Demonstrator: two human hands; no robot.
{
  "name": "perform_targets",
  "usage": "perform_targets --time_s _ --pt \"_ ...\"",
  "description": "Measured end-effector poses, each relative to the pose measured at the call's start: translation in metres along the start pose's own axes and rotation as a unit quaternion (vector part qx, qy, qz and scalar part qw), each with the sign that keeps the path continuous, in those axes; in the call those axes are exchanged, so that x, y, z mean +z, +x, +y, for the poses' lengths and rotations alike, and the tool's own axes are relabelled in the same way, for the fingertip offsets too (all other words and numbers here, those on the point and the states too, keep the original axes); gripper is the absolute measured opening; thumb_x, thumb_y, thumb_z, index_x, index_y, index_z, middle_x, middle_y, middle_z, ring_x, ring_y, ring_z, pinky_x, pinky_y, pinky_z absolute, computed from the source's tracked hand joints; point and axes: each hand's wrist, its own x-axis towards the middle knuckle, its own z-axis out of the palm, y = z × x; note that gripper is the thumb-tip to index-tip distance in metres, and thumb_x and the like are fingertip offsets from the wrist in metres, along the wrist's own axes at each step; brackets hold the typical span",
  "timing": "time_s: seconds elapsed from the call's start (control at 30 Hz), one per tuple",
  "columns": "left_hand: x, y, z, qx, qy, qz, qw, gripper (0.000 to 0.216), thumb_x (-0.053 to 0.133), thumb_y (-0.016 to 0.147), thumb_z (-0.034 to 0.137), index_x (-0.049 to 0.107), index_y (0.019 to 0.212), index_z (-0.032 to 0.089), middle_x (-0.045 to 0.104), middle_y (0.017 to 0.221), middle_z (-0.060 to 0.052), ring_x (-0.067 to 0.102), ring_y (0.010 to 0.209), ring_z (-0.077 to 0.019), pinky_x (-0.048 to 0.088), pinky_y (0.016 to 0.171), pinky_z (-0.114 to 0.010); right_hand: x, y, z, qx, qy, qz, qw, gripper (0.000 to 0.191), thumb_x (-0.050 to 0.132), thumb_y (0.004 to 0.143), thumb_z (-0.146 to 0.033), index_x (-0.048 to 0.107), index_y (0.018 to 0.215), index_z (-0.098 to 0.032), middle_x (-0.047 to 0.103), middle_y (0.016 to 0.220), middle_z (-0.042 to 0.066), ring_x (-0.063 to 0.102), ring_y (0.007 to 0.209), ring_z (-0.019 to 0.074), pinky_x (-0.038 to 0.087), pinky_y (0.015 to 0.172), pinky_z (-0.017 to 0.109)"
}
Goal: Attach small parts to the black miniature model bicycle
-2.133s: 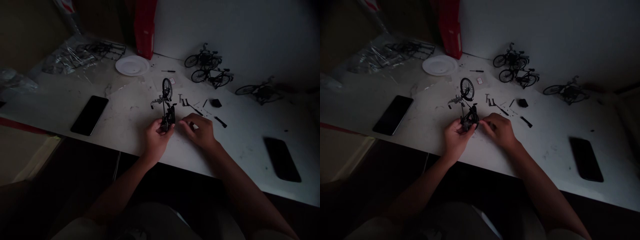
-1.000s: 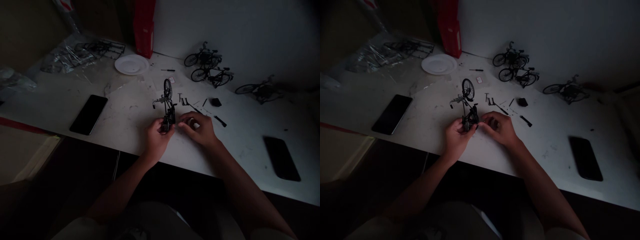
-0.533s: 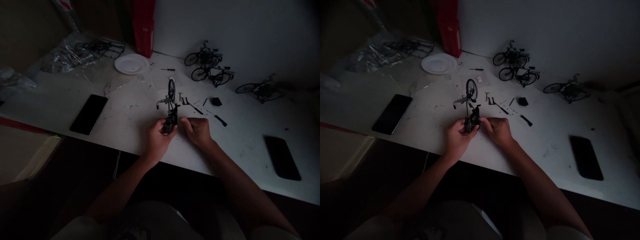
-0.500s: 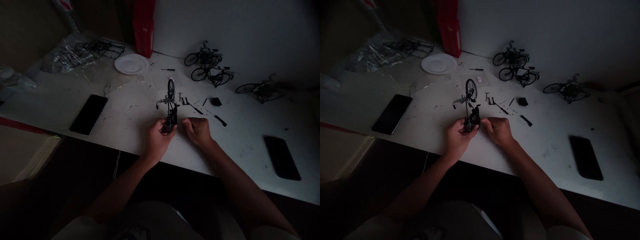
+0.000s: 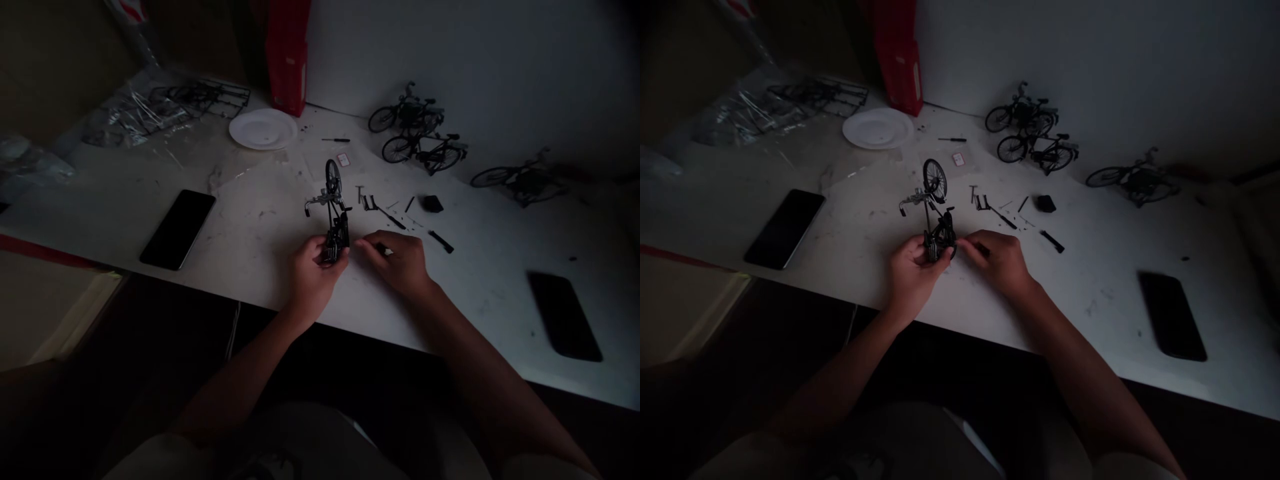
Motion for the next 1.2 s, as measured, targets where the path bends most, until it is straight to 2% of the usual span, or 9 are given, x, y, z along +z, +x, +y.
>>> perform_targets --time_s 0.2,0.27,0.43,0.53,0.6,0.7,0.93,1.1,1.2 --pt "0.001 -0.003 -0.005 0.024 0.018 -0.010 1.000 0.028 0.087 0.085 0.029 0.074 0.106 0.017 0.085 0.101 -0.011 0.083 0.085 -0.0213 0.070 0.078 -0.033 0.006 -0.003 -0.003 0.009 -0.020 0.008 1.000 0.067 0.051 0.112 -0.055 0.052 0.054 -0.021 0.048 0.045 -0.002 0.039 0.042 0.0098 0.034 0.048 0.029" --pt "0.001 -0.004 -0.006 0.028 0.021 -0.016 0.999 0.028 0.087 0.086 0.030 0.073 0.107 0.018 0.085 0.101 -0.010 0.083 0.086 -0.0211 0.070 0.078 -0.032 0.007 -0.005 -0.003 0.031 0.000 -0.004 1.000 0.070 0.049 0.113 -0.056 0.047 0.051 -0.022 0.048 0.044 -0.002 0.040 0.042 0.0100 0.034 0.048 0.030" --pt "0.001 -0.003 -0.003 0.020 0.013 -0.004 1.000 0.027 0.088 0.084 0.031 0.072 0.102 0.018 0.085 0.097 -0.009 0.082 0.081 -0.0198 0.069 0.074 -0.031 -0.001 -0.003 0.004 0.038 0.039 -0.039 0.998 0.071 0.037 0.112 -0.068 0.068 0.070 -0.020 0.069 0.062 0.005 0.062 0.055 0.0156 0.046 0.056 0.031" --pt "0.001 -0.001 0.001 0.009 0.007 0.009 1.000 0.026 0.089 0.082 0.030 0.072 0.098 0.018 0.084 0.092 -0.008 0.080 0.078 -0.0195 0.068 0.070 -0.030 -0.009 0.001 0.006 0.031 0.080 -0.050 0.995 0.053 0.059 0.104 -0.069 0.078 0.095 -0.021 0.080 0.085 0.007 0.071 0.068 0.0182 0.053 0.060 0.030" --pt "0.001 0.000 0.003 0.005 0.002 0.016 1.000 0.026 0.089 0.081 0.030 0.072 0.097 0.018 0.084 0.091 -0.008 0.080 0.077 -0.0196 0.068 0.070 -0.031 -0.011 0.003 0.005 0.030 0.084 -0.039 0.995 0.040 0.070 0.100 -0.061 0.078 0.095 -0.022 0.080 0.087 0.007 0.070 0.068 0.0173 0.053 0.059 0.029" --pt "0.001 0.000 0.002 0.002 -0.009 0.017 1.000 0.026 0.089 0.082 0.030 0.072 0.099 0.018 0.084 0.093 -0.008 0.080 0.077 -0.0196 0.068 0.070 -0.031 -0.010 0.004 0.002 0.008 0.053 -0.029 0.998 0.035 0.067 0.105 -0.052 0.075 0.088 -0.022 0.076 0.079 0.004 0.062 0.061 0.0146 0.050 0.058 0.029" --pt "0.002 -0.003 -0.002 0.016 0.014 0.002 1.000 0.026 0.088 0.083 0.028 0.073 0.101 0.018 0.084 0.095 -0.009 0.081 0.080 -0.0197 0.068 0.073 -0.031 0.003 0.000 -0.002 0.036 0.013 -0.034 0.999 0.066 0.050 0.112 -0.058 0.050 0.057 -0.022 0.049 0.049 -0.002 0.043 0.045 0.0109 0.036 0.051 0.030" --pt "0.002 -0.002 0.000 0.017 0.028 0.004 0.999 0.026 0.089 0.082 0.029 0.072 0.099 0.017 0.084 0.092 -0.009 0.080 0.075 -0.0192 0.066 0.069 -0.030 -0.001 -0.001 0.004 0.050 0.048 -0.052 0.996 0.072 0.046 0.110 -0.067 0.058 0.056 -0.021 0.058 0.050 0.000 0.053 0.047 0.0121 0.040 0.052 0.030" --pt "0.001 -0.001 0.003 0.010 0.025 0.010 1.000 0.027 0.089 0.081 0.028 0.072 0.098 0.017 0.083 0.091 -0.008 0.079 0.075 -0.0187 0.065 0.069 -0.029 -0.007 0.001 0.007 0.038 0.085 -0.059 0.994 0.051 0.060 0.106 -0.064 0.076 0.084 -0.020 0.075 0.073 0.003 0.064 0.059 0.0140 0.047 0.055 0.027"
